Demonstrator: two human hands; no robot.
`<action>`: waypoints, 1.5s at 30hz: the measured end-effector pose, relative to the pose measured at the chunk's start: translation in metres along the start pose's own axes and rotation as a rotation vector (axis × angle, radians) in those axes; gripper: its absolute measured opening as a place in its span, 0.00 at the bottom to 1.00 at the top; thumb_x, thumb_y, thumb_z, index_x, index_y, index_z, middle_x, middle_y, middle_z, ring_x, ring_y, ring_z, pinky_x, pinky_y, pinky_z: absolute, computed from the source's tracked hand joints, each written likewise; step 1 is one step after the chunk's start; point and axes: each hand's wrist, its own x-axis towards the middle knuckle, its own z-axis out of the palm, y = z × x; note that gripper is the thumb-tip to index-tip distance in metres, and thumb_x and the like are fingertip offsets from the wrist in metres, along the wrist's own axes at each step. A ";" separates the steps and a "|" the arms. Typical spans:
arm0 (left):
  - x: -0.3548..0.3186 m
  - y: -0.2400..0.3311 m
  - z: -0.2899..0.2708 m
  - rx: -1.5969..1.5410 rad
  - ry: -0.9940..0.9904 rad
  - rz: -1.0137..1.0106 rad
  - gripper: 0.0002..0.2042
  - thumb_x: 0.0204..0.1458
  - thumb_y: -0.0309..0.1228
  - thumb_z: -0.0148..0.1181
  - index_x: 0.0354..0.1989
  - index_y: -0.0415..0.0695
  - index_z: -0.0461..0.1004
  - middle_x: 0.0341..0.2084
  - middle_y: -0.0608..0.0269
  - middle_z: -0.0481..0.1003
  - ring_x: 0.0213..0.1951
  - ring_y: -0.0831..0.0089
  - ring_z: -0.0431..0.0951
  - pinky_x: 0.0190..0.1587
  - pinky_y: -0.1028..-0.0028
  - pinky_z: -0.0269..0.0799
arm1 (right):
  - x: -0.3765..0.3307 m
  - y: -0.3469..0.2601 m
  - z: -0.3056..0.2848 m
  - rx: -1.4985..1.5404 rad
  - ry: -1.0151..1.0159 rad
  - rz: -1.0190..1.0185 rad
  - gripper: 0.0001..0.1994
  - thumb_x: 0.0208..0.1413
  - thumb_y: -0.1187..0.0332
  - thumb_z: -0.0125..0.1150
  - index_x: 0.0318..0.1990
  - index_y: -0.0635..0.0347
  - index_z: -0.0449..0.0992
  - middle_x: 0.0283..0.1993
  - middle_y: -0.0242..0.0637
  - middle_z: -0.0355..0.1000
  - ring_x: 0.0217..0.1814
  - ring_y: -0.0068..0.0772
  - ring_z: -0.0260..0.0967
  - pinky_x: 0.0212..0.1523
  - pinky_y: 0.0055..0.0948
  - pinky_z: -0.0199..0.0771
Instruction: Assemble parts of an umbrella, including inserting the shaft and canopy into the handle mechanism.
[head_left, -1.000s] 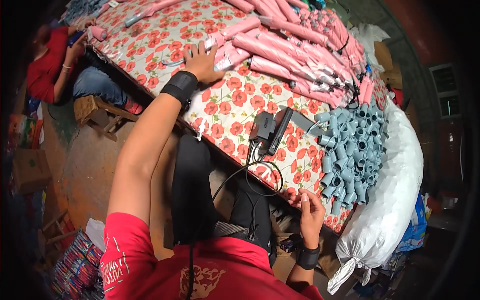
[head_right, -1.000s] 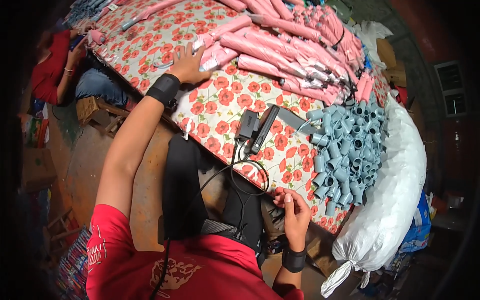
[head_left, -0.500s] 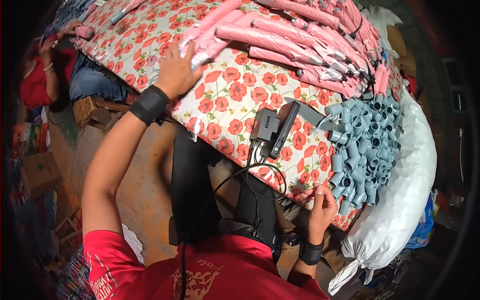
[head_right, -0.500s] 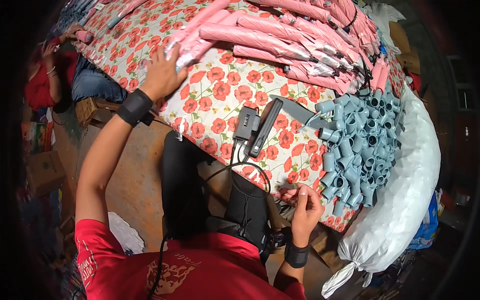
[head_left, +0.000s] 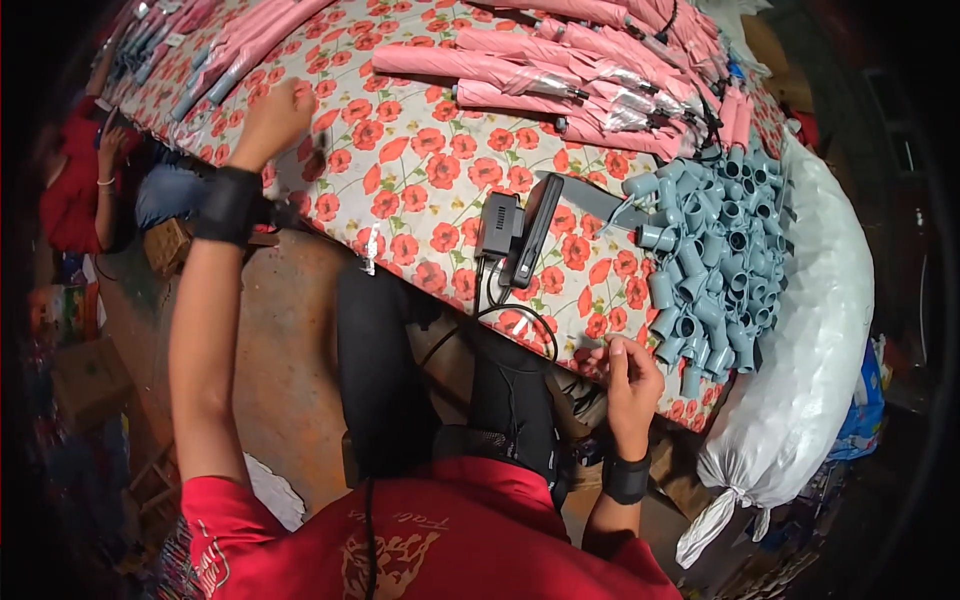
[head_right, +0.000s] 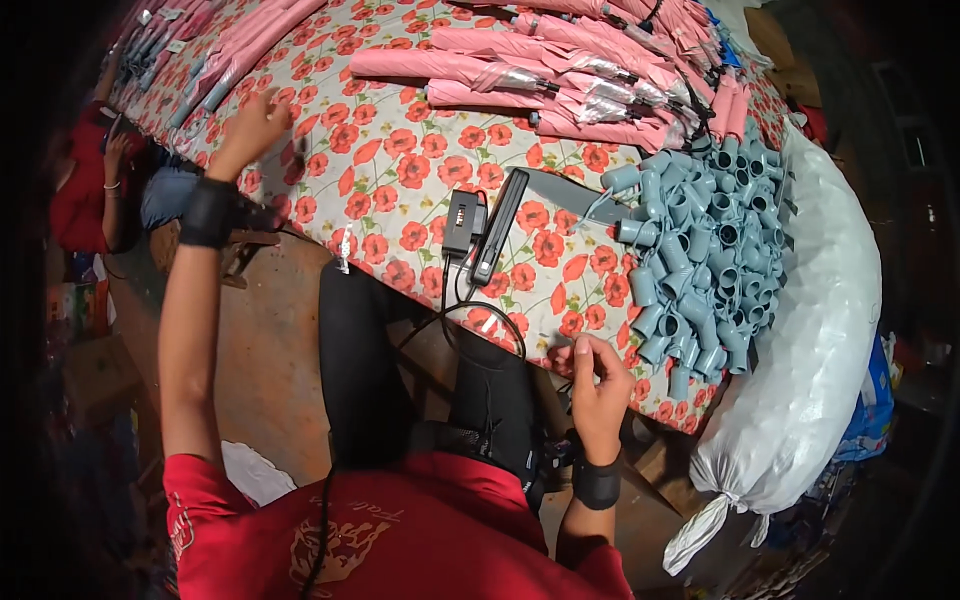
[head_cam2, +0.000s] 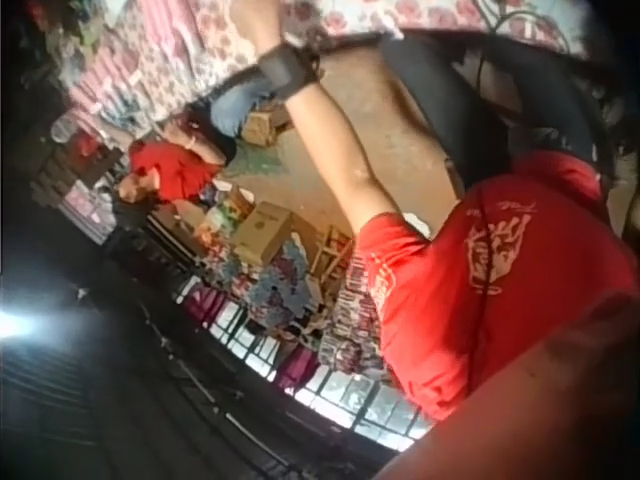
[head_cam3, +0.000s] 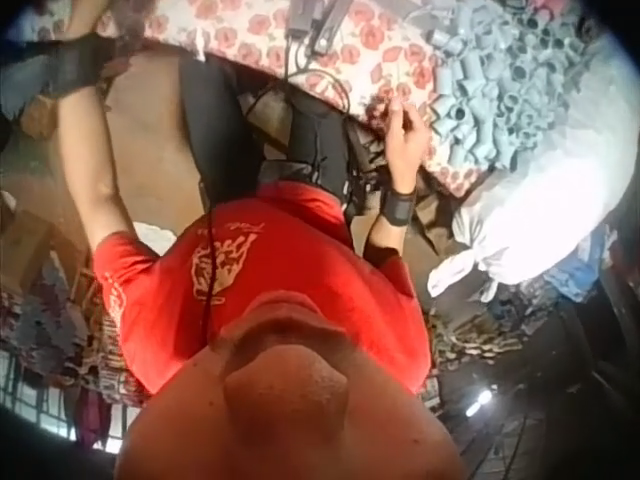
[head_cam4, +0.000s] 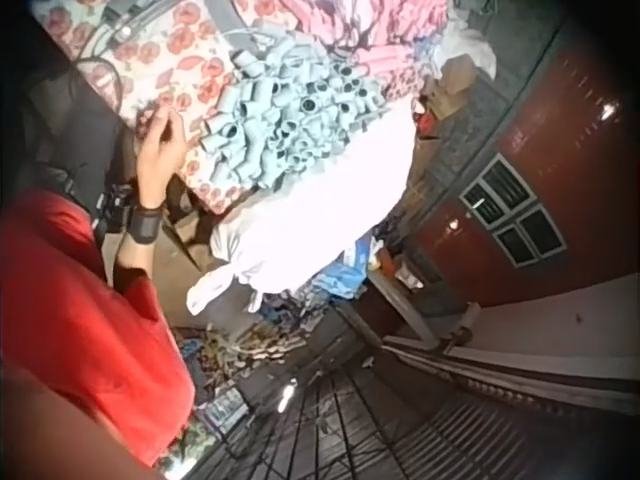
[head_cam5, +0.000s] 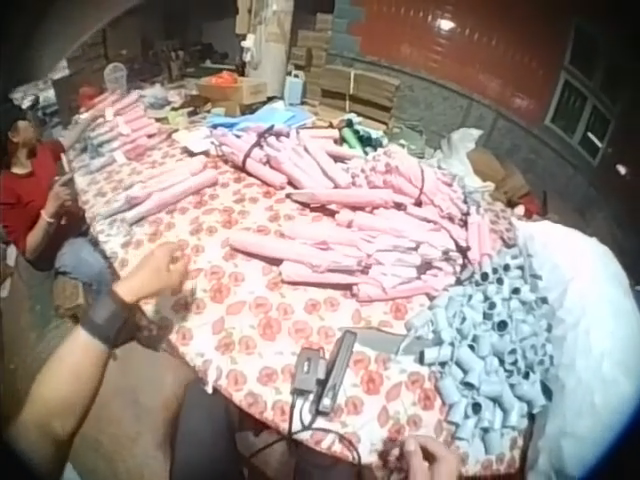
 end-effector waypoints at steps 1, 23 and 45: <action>-0.017 0.007 0.000 -0.190 0.044 0.078 0.25 0.62 0.44 0.54 0.58 0.35 0.75 0.39 0.43 0.82 0.38 0.52 0.82 0.39 0.66 0.76 | 0.005 0.001 -0.002 0.007 0.001 -0.002 0.11 0.70 0.69 0.56 0.46 0.70 0.80 0.34 0.37 0.79 0.33 0.24 0.73 0.38 0.21 0.75; -0.281 0.138 -0.050 -1.102 -0.141 -0.144 0.16 0.66 0.27 0.55 0.60 0.34 0.73 0.44 0.56 0.83 0.41 0.76 0.78 0.44 0.79 0.73 | 0.295 -0.009 0.010 -1.012 0.126 -0.072 0.29 0.59 0.47 0.56 0.37 0.74 0.81 0.33 0.52 0.81 0.32 0.51 0.79 0.38 0.43 0.78; -0.322 0.202 -0.098 -1.271 -0.242 0.288 0.26 0.58 0.28 0.64 0.65 0.38 0.68 0.50 0.51 0.79 0.43 0.62 0.81 0.48 0.67 0.76 | -0.083 -0.095 0.045 -0.367 -0.469 -0.530 0.24 0.59 0.77 0.64 0.64 0.65 0.72 0.50 0.40 0.79 0.37 0.29 0.74 0.39 0.23 0.74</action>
